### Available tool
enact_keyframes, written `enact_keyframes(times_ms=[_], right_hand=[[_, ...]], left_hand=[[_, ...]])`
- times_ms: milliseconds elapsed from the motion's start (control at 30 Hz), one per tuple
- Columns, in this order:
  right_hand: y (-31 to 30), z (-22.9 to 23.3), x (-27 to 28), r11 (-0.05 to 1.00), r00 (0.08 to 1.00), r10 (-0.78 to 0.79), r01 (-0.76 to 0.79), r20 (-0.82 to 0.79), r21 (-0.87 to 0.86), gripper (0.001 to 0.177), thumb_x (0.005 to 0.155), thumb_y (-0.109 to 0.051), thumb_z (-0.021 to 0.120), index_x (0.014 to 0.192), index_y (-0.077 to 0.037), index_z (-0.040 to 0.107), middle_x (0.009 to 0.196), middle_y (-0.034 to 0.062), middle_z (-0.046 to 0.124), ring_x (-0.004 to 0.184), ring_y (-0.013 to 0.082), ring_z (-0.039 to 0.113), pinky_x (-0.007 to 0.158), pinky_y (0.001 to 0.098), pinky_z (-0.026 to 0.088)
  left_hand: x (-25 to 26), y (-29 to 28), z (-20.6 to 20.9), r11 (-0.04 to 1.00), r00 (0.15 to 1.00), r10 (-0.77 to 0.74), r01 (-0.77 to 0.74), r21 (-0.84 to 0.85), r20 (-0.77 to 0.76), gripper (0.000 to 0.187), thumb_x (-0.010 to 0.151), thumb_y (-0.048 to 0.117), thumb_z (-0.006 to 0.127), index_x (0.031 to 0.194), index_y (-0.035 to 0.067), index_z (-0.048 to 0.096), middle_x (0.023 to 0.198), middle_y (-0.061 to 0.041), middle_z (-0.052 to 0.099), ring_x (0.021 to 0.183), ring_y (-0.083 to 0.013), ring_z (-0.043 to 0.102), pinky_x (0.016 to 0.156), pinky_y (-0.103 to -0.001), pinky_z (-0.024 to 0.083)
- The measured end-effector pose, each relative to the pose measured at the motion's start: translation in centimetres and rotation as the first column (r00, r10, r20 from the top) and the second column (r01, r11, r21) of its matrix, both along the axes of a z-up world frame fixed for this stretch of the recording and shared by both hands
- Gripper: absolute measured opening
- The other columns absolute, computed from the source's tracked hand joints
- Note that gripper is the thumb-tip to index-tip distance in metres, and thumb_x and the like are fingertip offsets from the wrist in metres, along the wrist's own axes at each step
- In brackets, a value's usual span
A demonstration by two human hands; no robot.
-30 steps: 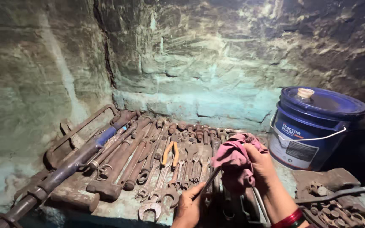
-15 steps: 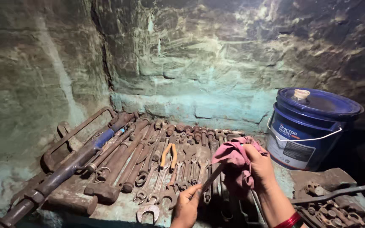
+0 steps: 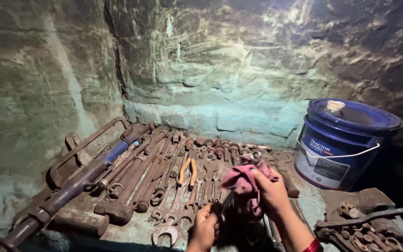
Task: The person cleans various metal wrenches and socket tools using a cloth, picking up items one at a time to wipe them.
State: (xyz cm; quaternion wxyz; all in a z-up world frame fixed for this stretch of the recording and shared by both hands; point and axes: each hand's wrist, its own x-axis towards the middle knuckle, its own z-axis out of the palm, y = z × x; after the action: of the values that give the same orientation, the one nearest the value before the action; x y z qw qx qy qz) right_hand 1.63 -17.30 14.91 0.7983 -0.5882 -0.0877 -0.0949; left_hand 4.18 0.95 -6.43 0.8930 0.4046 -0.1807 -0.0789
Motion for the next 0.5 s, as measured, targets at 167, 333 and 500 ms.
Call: enact_keyframes(times_ms=[167,333,500], right_hand=[[2.2,-0.9,-0.9,0.938,0.974,0.202,-0.221,-0.099,-0.268,0.029,0.090,-0.018,0.063,0.113,-0.003,0.072,0.097,0.0030,0.079,0.084,0.0111,0.072,0.077,0.0267,0.057],[3.4,-4.7,0.8,0.929,0.975,0.224,-0.217,-0.012,-0.301,0.020,0.093,-0.016,0.069,0.103,0.001,0.072,0.088,0.0019,0.073,0.078,0.0092,0.065,0.070,0.0268,0.053],[1.7,-5.6,4.1,0.954,0.994,-0.110,0.105,-0.001,-0.282,0.018,0.091,-0.015,0.072,0.099,0.000,0.075,0.079,0.0017,0.070,0.067,0.0105,0.059,0.062,0.0282,0.048]], left_hand=[[0.4,-1.3,-0.7,0.969,0.986,0.138,-0.155,0.193,0.096,0.024,0.104,0.019,0.057,0.121,0.001,0.062,0.075,-0.005,0.055,0.058,-0.0113,0.050,0.048,-0.027,0.039],[0.5,-1.4,-0.3,0.941,0.965,0.183,-0.227,0.253,0.187,0.022,0.104,0.014,0.057,0.121,0.001,0.061,0.083,-0.008,0.062,0.065,-0.0144,0.059,0.054,-0.029,0.046],[-0.1,-1.1,0.0,0.948,0.891,0.207,-0.284,0.142,0.403,0.021,0.103,0.010,0.057,0.121,0.001,0.061,0.092,-0.011,0.068,0.073,-0.0174,0.067,0.060,-0.031,0.052]])
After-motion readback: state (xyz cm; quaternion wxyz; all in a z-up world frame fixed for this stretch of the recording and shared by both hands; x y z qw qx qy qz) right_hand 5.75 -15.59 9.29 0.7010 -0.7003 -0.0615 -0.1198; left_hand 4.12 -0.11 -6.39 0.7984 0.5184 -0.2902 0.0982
